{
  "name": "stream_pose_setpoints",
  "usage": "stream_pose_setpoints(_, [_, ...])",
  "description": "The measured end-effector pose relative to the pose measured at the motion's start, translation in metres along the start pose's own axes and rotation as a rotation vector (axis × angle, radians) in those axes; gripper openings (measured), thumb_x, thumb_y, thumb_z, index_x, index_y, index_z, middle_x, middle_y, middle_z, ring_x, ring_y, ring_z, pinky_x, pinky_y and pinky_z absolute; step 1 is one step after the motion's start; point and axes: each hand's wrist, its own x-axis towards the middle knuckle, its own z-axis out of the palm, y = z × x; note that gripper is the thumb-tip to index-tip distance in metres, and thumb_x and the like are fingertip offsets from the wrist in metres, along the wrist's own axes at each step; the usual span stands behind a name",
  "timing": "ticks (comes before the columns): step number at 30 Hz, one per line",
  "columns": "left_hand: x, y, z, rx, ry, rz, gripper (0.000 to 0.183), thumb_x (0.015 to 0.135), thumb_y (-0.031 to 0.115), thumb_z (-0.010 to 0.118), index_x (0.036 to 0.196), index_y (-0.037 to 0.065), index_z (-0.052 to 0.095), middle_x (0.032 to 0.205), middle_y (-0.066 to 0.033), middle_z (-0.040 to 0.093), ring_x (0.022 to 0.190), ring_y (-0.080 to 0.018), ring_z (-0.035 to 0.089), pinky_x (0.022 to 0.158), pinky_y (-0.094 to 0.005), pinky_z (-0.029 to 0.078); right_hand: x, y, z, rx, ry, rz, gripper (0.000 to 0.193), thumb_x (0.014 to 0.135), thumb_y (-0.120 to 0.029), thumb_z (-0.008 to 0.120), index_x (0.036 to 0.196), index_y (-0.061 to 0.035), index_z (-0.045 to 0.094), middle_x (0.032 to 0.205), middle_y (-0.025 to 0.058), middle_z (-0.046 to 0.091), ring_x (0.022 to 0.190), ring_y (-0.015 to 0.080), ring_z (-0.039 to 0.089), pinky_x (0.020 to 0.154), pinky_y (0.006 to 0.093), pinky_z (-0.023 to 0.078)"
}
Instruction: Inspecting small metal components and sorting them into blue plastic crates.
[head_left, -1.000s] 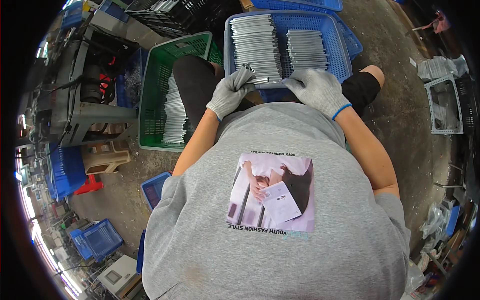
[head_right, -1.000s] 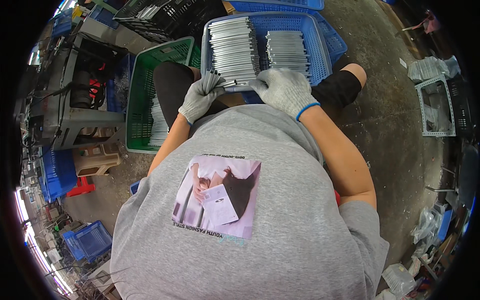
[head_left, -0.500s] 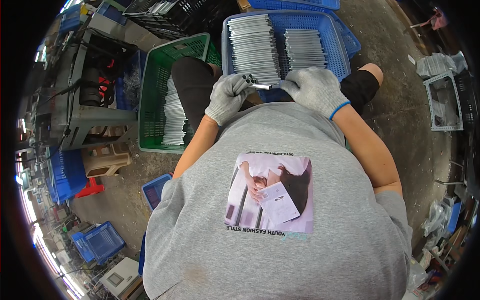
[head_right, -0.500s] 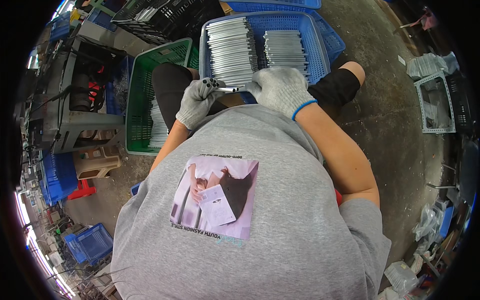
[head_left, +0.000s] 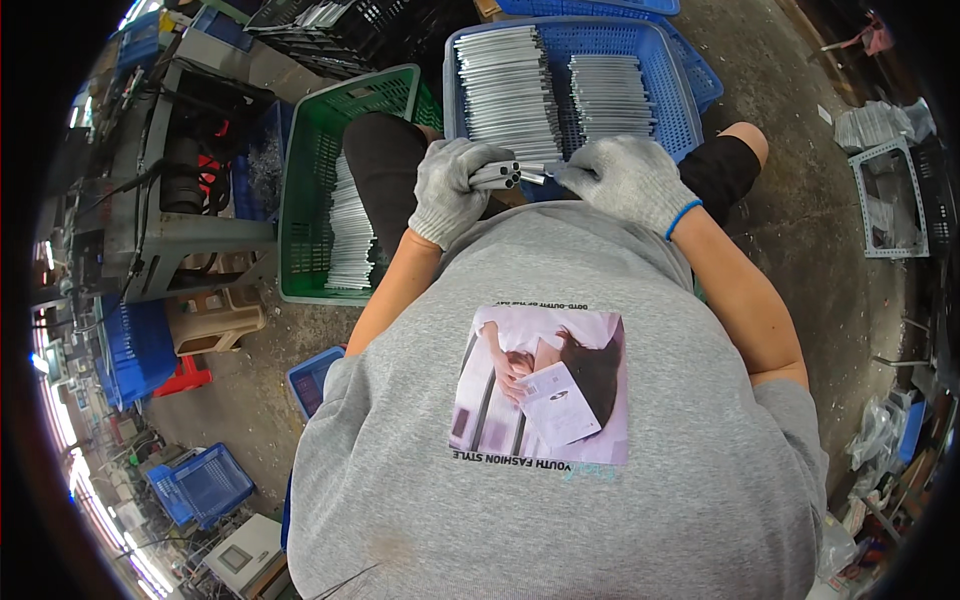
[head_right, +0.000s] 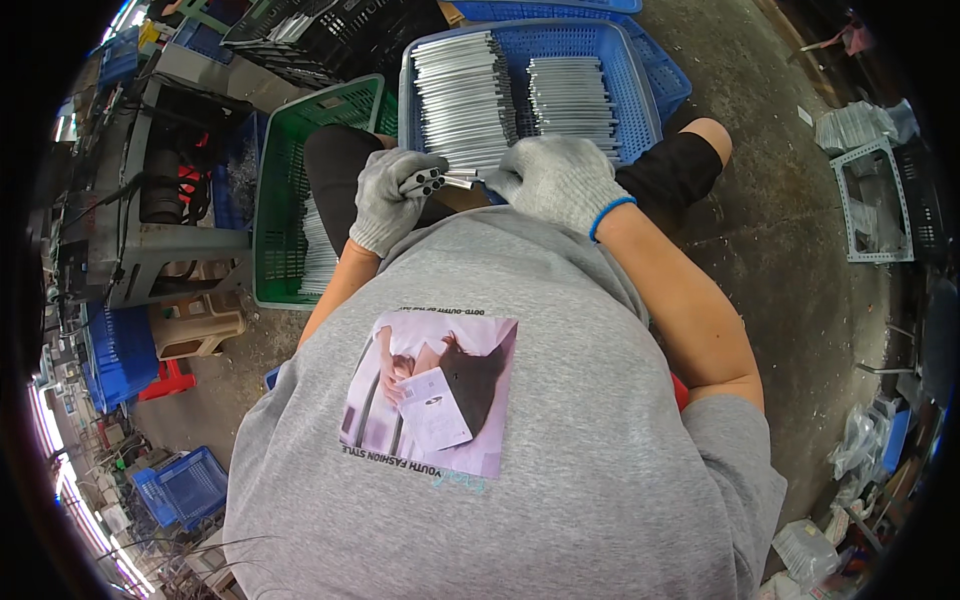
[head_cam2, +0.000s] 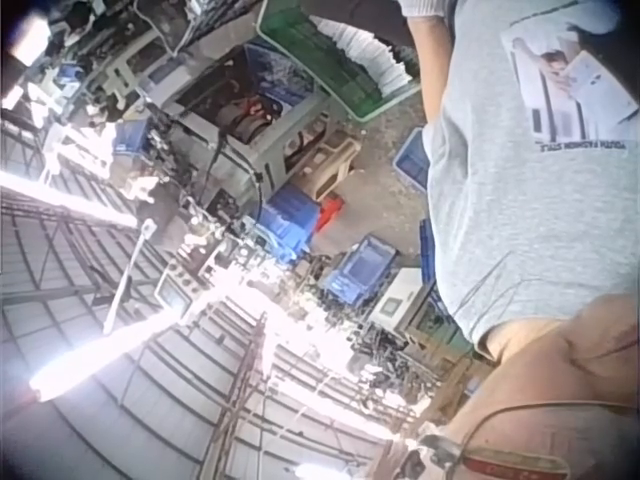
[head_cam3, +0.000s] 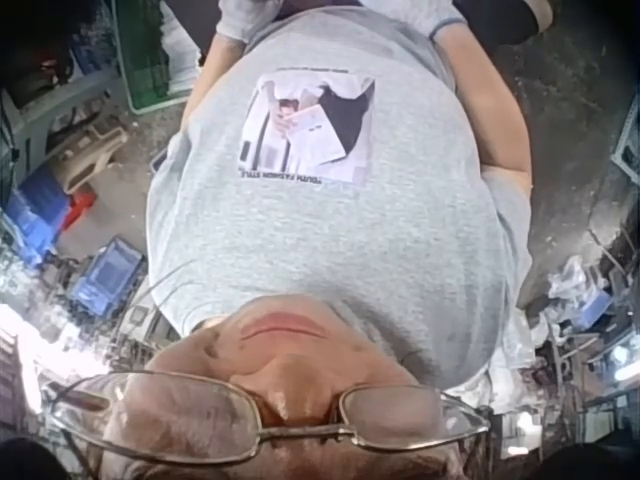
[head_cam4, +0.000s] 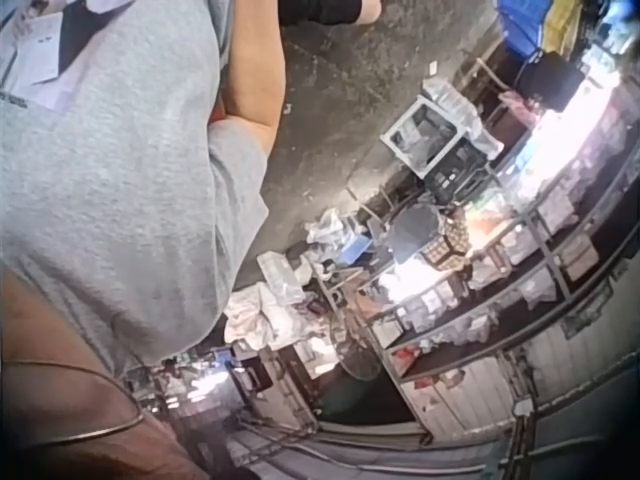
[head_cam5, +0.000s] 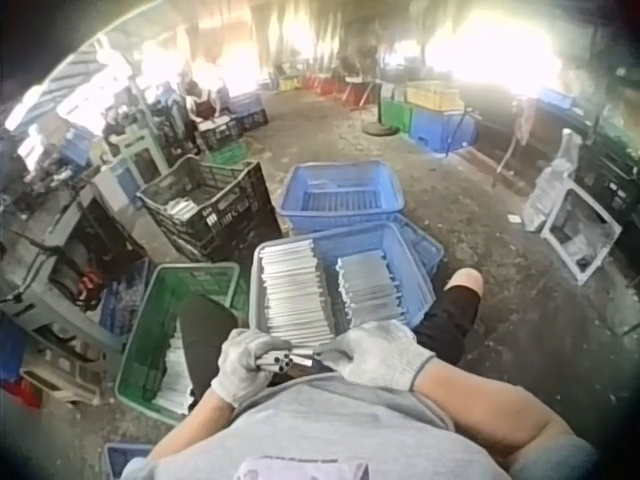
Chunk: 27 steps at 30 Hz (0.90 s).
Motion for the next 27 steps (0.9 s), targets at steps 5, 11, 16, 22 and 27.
stream_pose_setpoints(5, [0.002,0.001,-0.001,-0.050,0.037,0.005,0.017,0.076,0.010,0.075,0.093,0.014,0.077,0.081,0.0032,0.073,0.072,-0.0179,0.065,0.081,-0.0330,0.048,0.004,0.002,-0.009,0.056,0.088,0.019,0.038,0.097,-0.040,0.061,0.095,-0.0081,0.080,0.084,0.0118,0.077,0.074,0.0319,0.071,0.069,0.0409,0.054])
stream_pose_setpoints(11, [-0.001,-0.005,0.002,-0.045,0.003,-0.017,0.022,0.073,0.005,0.077,0.095,0.012,0.078,0.083,0.0005,0.076,0.074,-0.0185,0.067,0.085,-0.0329,0.048,0.004,0.005,0.000,0.041,0.015,0.018,0.040,0.097,-0.043,0.059,0.097,-0.0086,0.080,0.085,0.0115,0.077,0.075,0.0323,0.071,0.069,0.0409,0.055])
stream_pose_setpoints(16, [0.005,-0.008,0.006,-0.045,0.019,-0.031,0.019,0.077,0.005,0.077,0.095,0.013,0.078,0.083,-0.0009,0.075,0.072,-0.0211,0.066,0.082,-0.0320,0.049,0.010,0.012,-0.006,0.195,-0.018,0.045,0.041,0.098,-0.045,0.058,0.097,-0.0096,0.080,0.088,0.0118,0.077,0.076,0.0332,0.071,0.070,0.0413,0.056])
stream_pose_setpoints(22, [0.013,-0.041,0.046,0.112,-0.212,-0.304,0.014,0.087,0.013,0.076,0.102,0.014,0.077,0.083,-0.0039,0.075,0.070,-0.0277,0.067,0.073,-0.0365,0.052,0.019,0.031,0.016,0.047,0.081,0.217,0.039,0.097,-0.045,0.058,0.100,-0.0125,0.080,0.092,0.0117,0.078,0.078,0.0347,0.072,0.070,0.0420,0.056])
stream_pose_setpoints(27, [0.017,-0.063,0.076,0.277,-0.391,-0.416,0.016,0.093,0.022,0.072,0.107,0.015,0.076,0.083,-0.0060,0.075,0.070,-0.0316,0.068,0.068,-0.0409,0.053,0.015,0.039,0.024,-0.004,0.090,0.244,0.038,0.097,-0.045,0.058,0.102,-0.0137,0.079,0.092,0.0109,0.078,0.079,0.0344,0.073,0.070,0.0423,0.057])
